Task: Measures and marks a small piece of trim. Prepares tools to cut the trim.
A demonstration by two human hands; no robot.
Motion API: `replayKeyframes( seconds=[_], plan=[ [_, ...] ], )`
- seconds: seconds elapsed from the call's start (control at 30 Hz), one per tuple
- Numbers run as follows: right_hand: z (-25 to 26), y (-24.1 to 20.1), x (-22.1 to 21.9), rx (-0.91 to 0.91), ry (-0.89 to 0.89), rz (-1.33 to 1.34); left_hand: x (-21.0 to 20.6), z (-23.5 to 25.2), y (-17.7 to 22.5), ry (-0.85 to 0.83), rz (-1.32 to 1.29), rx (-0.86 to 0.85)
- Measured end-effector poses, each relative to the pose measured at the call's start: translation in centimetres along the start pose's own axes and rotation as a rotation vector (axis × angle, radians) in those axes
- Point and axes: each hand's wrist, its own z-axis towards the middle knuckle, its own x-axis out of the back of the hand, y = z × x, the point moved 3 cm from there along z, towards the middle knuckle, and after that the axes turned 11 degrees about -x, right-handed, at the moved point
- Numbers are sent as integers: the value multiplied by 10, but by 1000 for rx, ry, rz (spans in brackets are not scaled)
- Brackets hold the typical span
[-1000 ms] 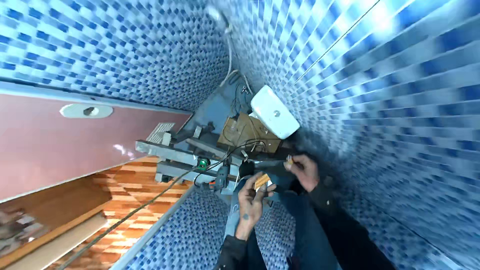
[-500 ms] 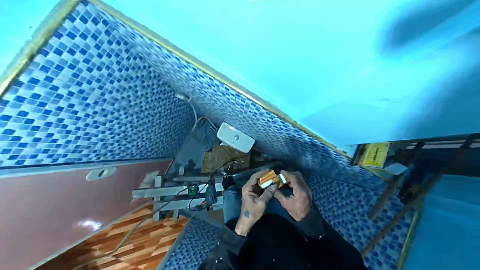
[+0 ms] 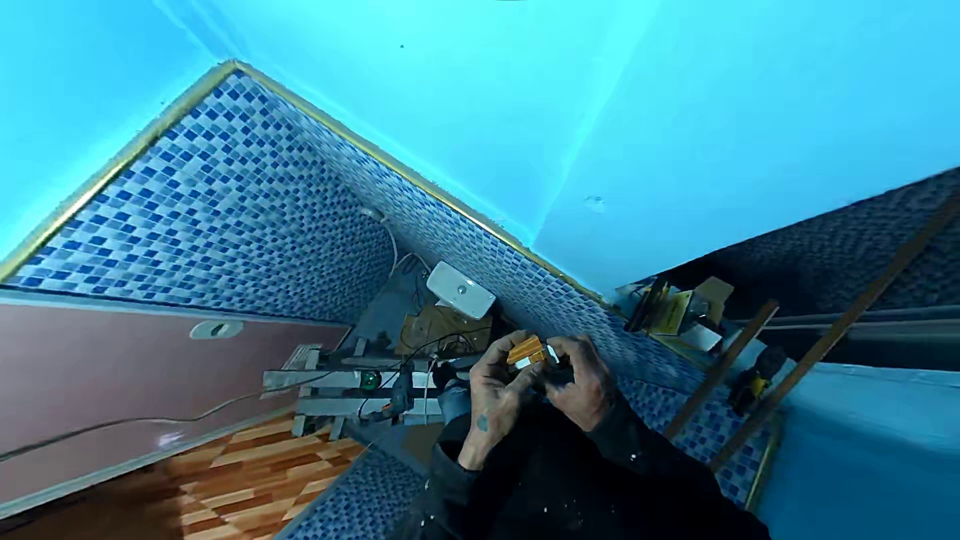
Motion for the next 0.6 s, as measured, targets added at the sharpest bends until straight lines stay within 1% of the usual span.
replayKeyframes(
  seconds=[0.13,0.27,0.33,0.4,0.43,0.5,0.57,0.6],
  plan=[
    [-10,7,21,1,-21,19,-19,-13,1,-12,-1,-1],
    [-18,13,34,0,14,21,-32,-19,0,-27,34,14],
    [-23,15,37,-13,-19,35,-33,-22,-1,-45,104,5],
    [-30,22,48,-51,-107,69,-36,-26,-3,-74,182,6],
    [-37,29,54,-70,-146,96,-36,-27,-6,-87,201,9],
    [-49,53,68,-117,-147,154,-35,-28,-8,-83,230,22],
    [-60,91,92,-272,-82,155,-32,-29,-11,-73,245,44],
    [-65,116,106,-374,-16,88,-31,-30,-12,-66,250,62]
  ],
)
